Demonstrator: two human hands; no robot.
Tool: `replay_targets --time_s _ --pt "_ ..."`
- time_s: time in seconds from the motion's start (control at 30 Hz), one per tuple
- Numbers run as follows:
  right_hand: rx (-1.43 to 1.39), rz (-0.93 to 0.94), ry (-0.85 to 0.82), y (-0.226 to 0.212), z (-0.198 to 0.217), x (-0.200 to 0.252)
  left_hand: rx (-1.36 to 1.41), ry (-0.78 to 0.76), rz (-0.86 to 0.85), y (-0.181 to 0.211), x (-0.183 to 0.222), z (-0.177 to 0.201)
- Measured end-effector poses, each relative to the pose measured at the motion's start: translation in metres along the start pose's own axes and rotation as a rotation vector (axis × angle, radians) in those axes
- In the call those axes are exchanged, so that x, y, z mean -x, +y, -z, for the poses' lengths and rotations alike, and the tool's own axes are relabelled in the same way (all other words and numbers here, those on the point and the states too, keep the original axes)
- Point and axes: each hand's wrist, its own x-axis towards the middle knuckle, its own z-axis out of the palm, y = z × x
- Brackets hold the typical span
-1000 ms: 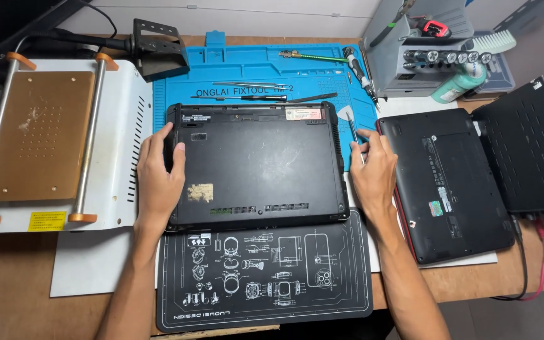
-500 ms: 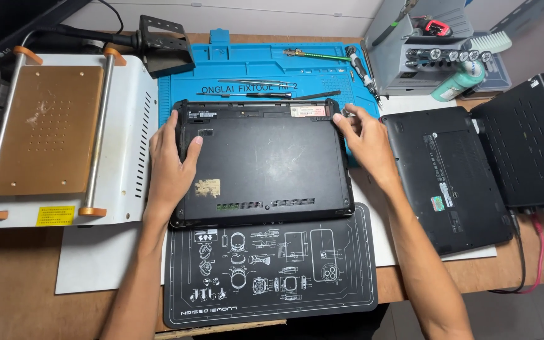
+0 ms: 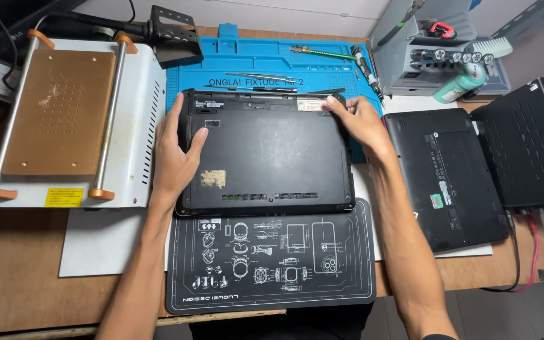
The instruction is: Disassembling a laptop by removing screws and prying off the back cover to access internal components.
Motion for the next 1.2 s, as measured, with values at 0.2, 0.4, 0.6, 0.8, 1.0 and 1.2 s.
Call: replay_targets --time_s 0.2,0.4,0.6,0.8,1.0,1.2 --pt "-0.520 -0.191 -0.448 -0.019 0.029 -0.008 0.086 -0.022 0.049 0.007 -0.001 0.007" --pt "-0.425 -0.137 -0.599 -0.013 0.050 -0.029 0.346 0.027 0.037 -0.015 -0.001 0.008" --pt "-0.281 -0.059 -0.585 -0.066 0.073 -0.007 0.456 -0.010 0.222 0.013 -0.007 0.013" --pt "-0.197 -0.047 -0.565 -0.068 0.077 -0.003 0.403 -0.011 0.299 0.022 -0.004 0.011" --pt "-0.135 -0.059 -0.577 -0.072 0.064 -0.005 0.537 -0.037 0.247 0.014 -0.006 0.012" --pt "-0.120 -0.065 -0.571 -0.069 0.060 -0.006 0.571 -0.057 0.265 0.013 -0.005 0.012"
